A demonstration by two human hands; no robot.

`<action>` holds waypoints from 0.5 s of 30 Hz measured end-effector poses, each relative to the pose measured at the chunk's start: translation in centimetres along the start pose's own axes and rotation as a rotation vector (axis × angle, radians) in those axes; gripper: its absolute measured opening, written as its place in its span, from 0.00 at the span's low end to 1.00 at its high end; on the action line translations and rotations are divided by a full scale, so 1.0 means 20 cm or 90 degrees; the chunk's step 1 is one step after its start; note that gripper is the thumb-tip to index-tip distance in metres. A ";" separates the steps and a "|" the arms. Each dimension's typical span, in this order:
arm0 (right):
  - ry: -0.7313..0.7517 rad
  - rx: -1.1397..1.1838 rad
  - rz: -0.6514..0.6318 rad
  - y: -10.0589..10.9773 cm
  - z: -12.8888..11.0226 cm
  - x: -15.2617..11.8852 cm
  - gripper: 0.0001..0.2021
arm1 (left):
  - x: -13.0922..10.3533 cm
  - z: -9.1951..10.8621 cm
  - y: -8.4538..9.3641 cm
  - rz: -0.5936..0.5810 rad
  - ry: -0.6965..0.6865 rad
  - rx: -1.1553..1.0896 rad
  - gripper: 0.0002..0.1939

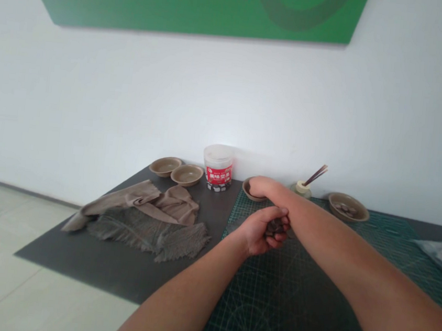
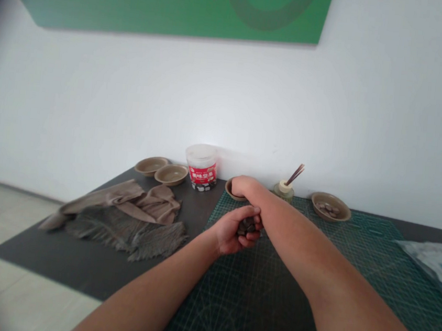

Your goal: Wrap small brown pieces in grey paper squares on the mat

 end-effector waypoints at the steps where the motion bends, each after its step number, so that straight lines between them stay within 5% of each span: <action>1: -0.002 -0.001 0.003 0.00 0.00 0.00 0.16 | 0.00 0.00 0.00 0.001 -0.001 0.001 0.13; 15: -0.034 -0.018 0.027 0.00 0.06 0.00 0.15 | 0.00 0.00 0.01 0.002 -0.006 0.004 0.13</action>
Point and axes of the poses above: each hand's wrist, its own x-axis towards the middle knuckle, its own y-axis out of the back of the hand, z = x × y, the point moved 10 cm from there along x, towards the middle knuckle
